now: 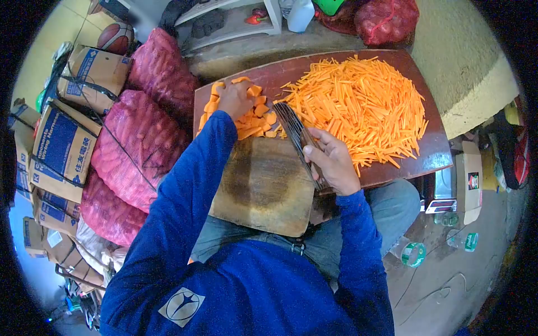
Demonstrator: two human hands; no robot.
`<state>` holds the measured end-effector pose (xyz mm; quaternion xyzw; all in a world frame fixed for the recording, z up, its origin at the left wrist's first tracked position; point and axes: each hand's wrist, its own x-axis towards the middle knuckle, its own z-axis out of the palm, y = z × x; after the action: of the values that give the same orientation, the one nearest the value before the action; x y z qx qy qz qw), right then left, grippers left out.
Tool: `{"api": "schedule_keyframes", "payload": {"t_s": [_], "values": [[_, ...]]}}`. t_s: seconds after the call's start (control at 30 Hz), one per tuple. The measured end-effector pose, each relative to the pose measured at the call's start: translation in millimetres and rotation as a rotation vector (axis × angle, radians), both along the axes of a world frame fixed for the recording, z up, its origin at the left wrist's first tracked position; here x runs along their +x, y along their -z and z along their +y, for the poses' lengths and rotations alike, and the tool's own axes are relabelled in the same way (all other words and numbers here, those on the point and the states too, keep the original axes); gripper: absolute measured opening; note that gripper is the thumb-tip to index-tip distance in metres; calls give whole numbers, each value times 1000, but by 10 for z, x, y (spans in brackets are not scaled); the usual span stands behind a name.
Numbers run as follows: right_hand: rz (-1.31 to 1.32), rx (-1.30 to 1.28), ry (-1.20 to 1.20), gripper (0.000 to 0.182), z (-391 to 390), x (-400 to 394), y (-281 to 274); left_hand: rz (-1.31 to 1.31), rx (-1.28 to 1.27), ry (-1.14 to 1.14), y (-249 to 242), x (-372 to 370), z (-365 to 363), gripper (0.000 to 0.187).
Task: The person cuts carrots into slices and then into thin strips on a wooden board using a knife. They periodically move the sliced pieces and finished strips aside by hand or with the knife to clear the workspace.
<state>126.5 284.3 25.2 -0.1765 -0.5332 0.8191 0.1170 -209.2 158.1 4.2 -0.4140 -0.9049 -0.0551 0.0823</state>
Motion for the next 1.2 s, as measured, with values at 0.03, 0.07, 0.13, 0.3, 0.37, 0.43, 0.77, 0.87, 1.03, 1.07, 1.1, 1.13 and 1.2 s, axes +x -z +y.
{"api": "schedule_keyframes", "payload": {"t_s": [0.03, 0.07, 0.13, 0.3, 0.37, 0.43, 0.77, 0.87, 1.03, 1.07, 1.1, 1.13, 1.2], "values": [[6, -1, -1, 58, -1, -1, -4, -26, 7, 8, -53, 52, -15, 48], [-1, 7, -5, 57, -8, 6, -24, -52, 12, 16, -108, 96, -29, 50], [16, 3, -23, 56, -6, -7, -32, -52, 65, 41, -109, 136, -78, 50], [19, 8, -40, 54, -2, -3, -8, 80, 162, 74, -155, 292, -206, 54], [25, 9, -22, 54, 6, -7, 17, 53, 358, 153, -308, 519, -338, 53], [21, 20, -43, 55, 10, 1, -13, -2, 324, 126, -464, 897, -550, 54], [-123, 196, -294, 53, -335, 173, -321, -114, 239, 165, -249, 2180, -1480, 56], [-215, 315, -310, 53, -539, 274, -404, -222, 313, 180, -280, 2198, -1568, 58], [-267, 401, -223, 50, -858, 521, -424, -286, 399, 288, -203, 2145, -1738, 48], [-255, 439, -213, 49, -921, 553, -429, -295, 407, 288, -176, 2130, -1731, 48], [-264, 443, -213, 49, -997, 582, -429, -296, 495, 329, -143, 2106, -1721, 43], [-264, 475, -207, 49, -1080, 606, -425, -297, 581, 369, -106, 2083, -1716, 38], [-291, 556, -237, 49, -1195, 612, -463, -326, 573, 388, -19, 2045, -1725, 38]]}}
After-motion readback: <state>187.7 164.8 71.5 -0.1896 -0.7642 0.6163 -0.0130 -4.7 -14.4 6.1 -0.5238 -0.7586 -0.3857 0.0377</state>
